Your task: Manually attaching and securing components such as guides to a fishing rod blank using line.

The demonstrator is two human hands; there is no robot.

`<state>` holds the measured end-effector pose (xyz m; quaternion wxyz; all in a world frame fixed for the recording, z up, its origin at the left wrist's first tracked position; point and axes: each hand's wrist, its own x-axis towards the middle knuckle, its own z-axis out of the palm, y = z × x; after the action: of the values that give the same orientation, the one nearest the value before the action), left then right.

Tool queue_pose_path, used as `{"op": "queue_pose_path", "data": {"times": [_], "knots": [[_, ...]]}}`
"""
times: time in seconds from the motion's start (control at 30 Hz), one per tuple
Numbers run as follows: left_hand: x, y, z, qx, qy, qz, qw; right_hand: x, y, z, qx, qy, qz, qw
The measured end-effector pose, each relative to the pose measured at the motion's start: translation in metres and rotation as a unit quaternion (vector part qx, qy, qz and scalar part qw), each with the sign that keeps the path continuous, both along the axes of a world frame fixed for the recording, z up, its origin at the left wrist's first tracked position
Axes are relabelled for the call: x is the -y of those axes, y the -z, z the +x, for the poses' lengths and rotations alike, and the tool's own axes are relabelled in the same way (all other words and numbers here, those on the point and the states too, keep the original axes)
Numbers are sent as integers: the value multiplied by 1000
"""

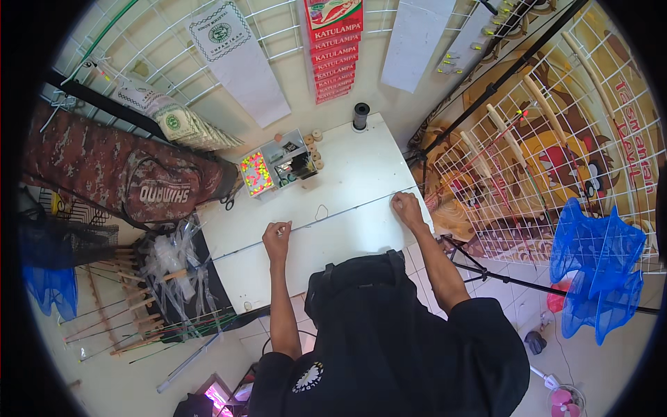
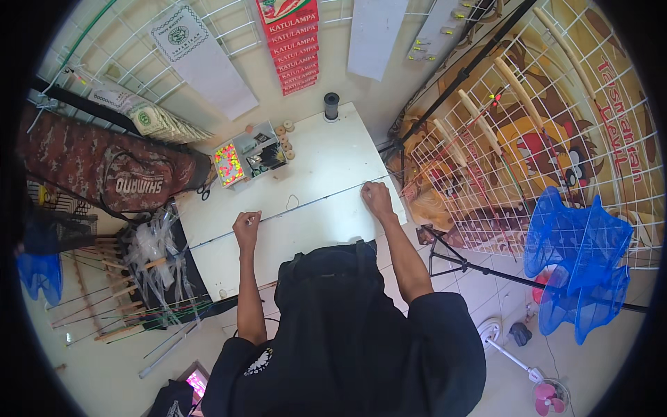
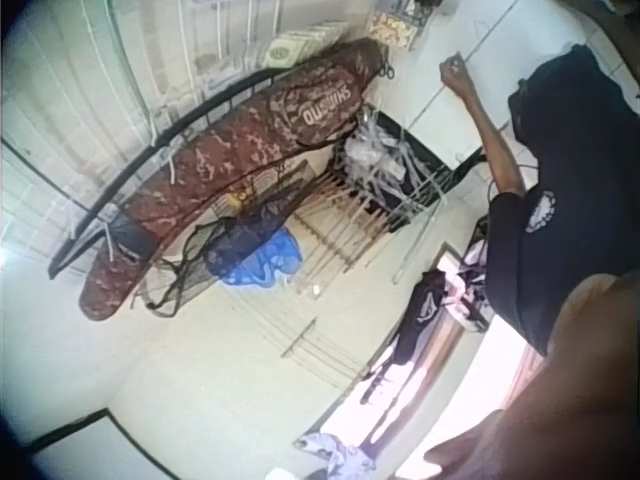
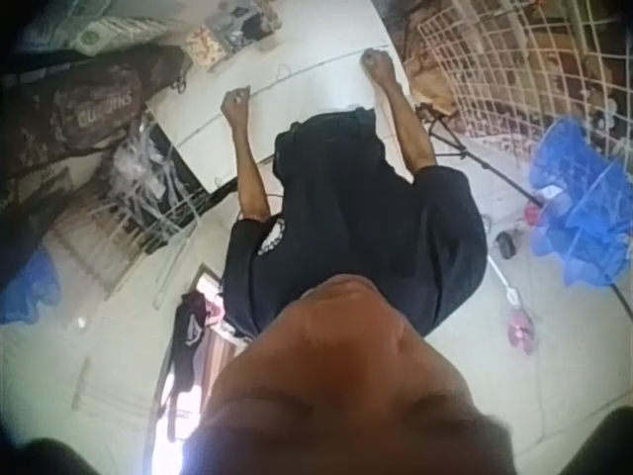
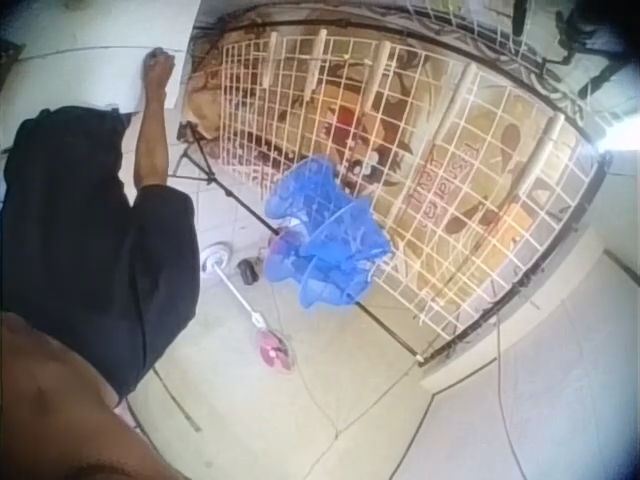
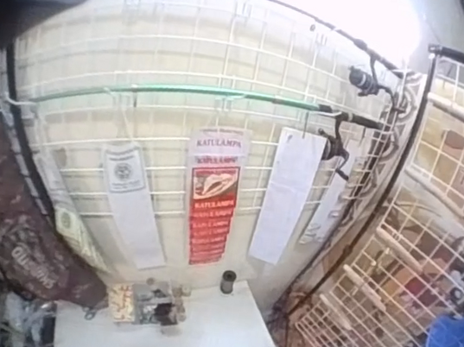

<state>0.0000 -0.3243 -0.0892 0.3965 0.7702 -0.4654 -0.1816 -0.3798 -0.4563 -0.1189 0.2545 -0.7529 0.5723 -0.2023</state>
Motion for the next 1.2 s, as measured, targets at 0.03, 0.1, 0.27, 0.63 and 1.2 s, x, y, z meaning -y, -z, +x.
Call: {"op": "queue_pose_path", "data": {"times": [0.03,0.1,0.27,0.63,1.2], "knots": [[-2,-2,1,0,-9,12,1000,2,2,-1,1,-2,2,1000],[-4,-3,4,-4,-13,4,1000,6,6,-3,41,2,20,999],[-9,-5,10,-4,-26,4,1000,10,16,-6,58,10,27,998],[-17,1,26,0,-62,22,998,9,11,-7,70,55,15,996],[-30,24,26,37,-65,89,993,21,33,-46,152,184,55,970]]}}
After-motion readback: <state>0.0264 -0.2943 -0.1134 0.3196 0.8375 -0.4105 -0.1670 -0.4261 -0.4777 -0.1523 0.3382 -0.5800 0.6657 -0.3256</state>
